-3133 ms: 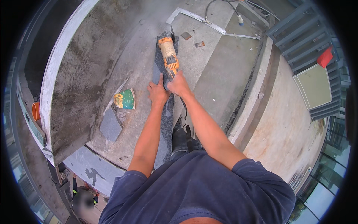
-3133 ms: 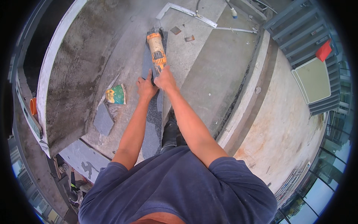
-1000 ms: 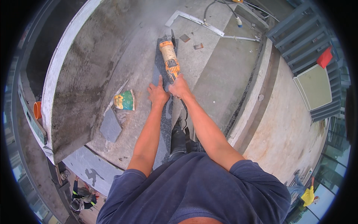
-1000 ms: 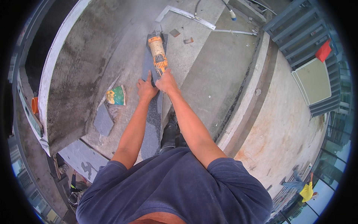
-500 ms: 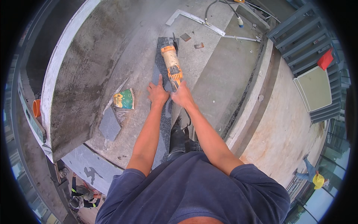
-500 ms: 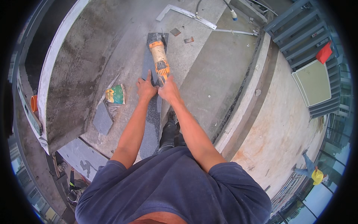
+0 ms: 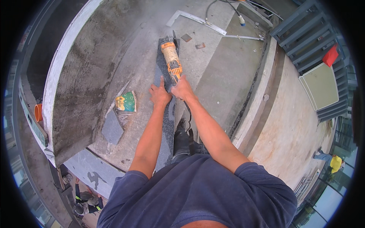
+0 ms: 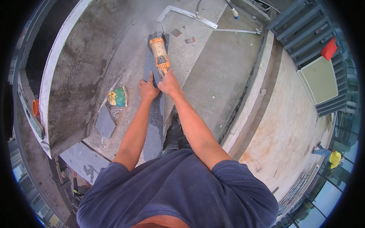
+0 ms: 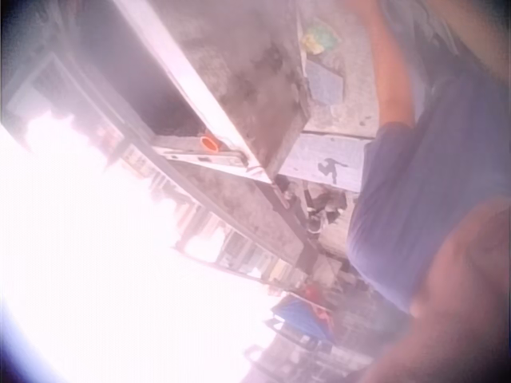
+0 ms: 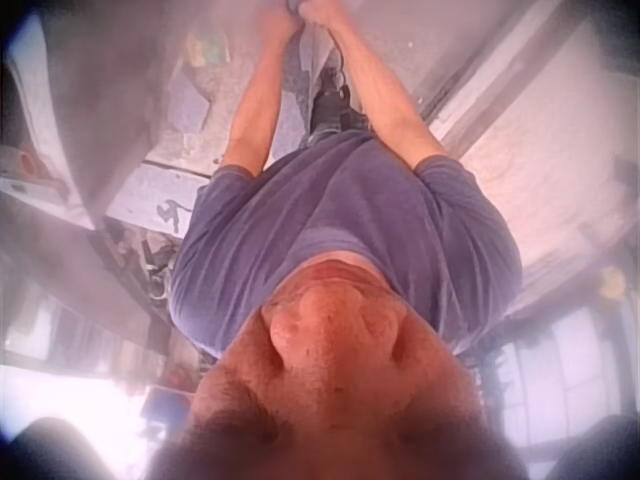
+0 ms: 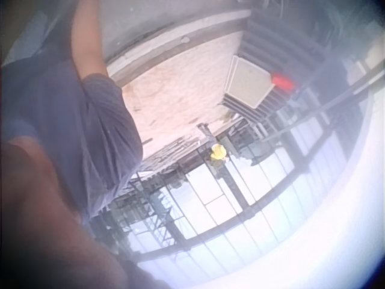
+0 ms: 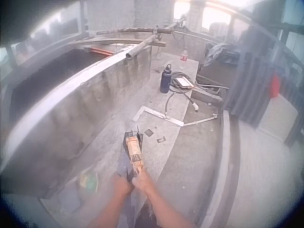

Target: The person uses a spirit level to check the vertical alignment of a concrete wall, then uses an angle grinder to cut a long stone slab into smaller pieces. The person handles the slab and grinder with both hands while another worker mixes cement nearby.

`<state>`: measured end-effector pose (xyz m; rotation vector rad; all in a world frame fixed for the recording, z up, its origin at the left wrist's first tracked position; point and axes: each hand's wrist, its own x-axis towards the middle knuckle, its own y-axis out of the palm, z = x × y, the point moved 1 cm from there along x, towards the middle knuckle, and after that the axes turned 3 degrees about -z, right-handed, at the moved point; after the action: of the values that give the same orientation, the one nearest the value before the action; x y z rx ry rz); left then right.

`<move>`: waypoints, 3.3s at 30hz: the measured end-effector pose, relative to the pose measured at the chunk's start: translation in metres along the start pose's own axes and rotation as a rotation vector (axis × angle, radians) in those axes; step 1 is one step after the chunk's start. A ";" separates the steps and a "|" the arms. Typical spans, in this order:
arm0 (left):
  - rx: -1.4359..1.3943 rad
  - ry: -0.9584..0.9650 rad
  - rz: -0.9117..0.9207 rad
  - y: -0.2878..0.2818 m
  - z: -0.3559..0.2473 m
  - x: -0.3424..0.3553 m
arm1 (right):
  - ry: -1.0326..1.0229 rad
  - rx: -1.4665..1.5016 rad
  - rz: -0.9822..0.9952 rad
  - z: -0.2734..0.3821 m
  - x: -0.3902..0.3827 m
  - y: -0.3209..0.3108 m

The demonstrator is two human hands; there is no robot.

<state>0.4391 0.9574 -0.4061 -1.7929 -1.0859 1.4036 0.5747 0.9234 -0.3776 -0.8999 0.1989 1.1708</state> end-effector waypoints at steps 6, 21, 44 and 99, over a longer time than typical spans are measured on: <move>0.001 -0.008 -0.002 0.001 0.002 0.001 | -0.061 -0.018 -0.015 -0.013 -0.028 -0.001; -0.008 -0.007 -0.009 0.002 0.006 0.000 | 0.069 0.072 0.094 0.020 -0.022 -0.014; -0.018 -0.014 0.010 -0.003 -0.002 -0.003 | -0.068 -0.061 -0.048 -0.032 -0.040 0.009; 0.010 -0.008 -0.001 0.003 0.000 -0.003 | -0.137 -0.084 -0.104 -0.044 -0.040 0.014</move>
<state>0.4400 0.9534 -0.4077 -1.7811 -1.0823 1.4138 0.5592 0.8653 -0.3907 -0.8893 -0.0078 1.1452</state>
